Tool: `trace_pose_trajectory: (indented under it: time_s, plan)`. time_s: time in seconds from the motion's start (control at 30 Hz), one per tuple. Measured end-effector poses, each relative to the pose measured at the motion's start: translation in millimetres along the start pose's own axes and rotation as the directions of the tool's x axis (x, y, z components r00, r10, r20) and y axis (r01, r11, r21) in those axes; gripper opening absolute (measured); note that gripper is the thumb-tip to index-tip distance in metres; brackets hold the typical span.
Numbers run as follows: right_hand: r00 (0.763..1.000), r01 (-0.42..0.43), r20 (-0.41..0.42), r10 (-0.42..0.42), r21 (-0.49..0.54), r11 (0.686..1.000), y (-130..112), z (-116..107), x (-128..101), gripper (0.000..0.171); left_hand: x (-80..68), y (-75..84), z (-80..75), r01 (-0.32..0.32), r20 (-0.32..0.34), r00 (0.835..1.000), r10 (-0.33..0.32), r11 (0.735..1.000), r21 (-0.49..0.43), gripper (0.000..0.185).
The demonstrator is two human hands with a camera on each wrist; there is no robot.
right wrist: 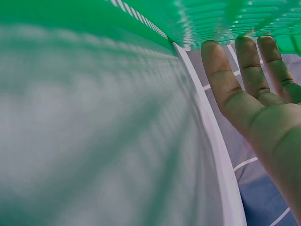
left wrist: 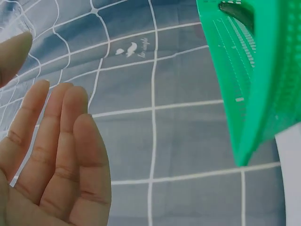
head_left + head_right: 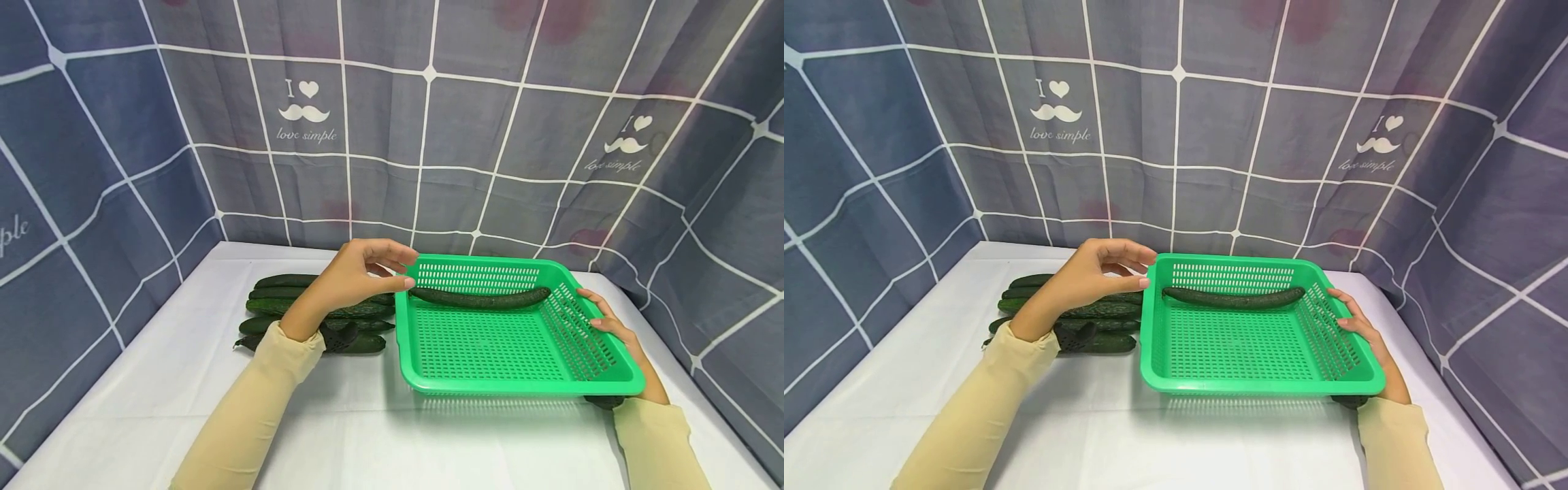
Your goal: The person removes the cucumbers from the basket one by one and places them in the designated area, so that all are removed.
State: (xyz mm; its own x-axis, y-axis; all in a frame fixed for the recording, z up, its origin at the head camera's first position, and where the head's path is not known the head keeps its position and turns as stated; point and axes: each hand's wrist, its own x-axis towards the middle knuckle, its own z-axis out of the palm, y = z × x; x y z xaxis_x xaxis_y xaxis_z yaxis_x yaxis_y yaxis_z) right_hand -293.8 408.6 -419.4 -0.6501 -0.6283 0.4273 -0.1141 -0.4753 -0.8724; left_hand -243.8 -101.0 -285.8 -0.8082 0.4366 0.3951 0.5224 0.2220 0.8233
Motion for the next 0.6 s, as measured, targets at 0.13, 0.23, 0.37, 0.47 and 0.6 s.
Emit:
trace_pose_trajectory:
  time_s: [0.13,0.23,0.37,0.47,0.6]
  plan:
    - [1.0,-0.009,0.002,0.009,-0.021,1.0,-0.5,-1.9,0.0,0.077,13.2,3.3,7.5,-0.006,-0.006,1.0,0.005,1.0,-0.023,0.04]
    - [1.0,-0.005,-0.001,0.005,-0.043,0.999,-0.5,-4.2,-0.3,0.076,23.0,5.2,14.0,-0.01,-0.009,1.0,0.01,0.999,-0.054,0.04]
    - [1.0,0.008,-0.006,-0.009,-0.039,0.999,0.6,-4.6,0.3,0.076,33.8,6.2,23.5,-0.009,-0.002,1.0,0.009,0.996,-0.094,0.04]
    - [1.0,0.012,0.015,-0.013,0.013,1.0,1.4,-2.6,0.1,0.075,40.9,5.4,30.5,-0.005,0.005,1.0,0.006,0.993,-0.118,0.041]
    - [0.999,0.019,0.028,-0.02,0.055,0.998,1.7,-0.2,-0.4,0.076,50.4,3.9,38.6,0.001,0.009,1.0,0.0,0.992,-0.127,0.041]
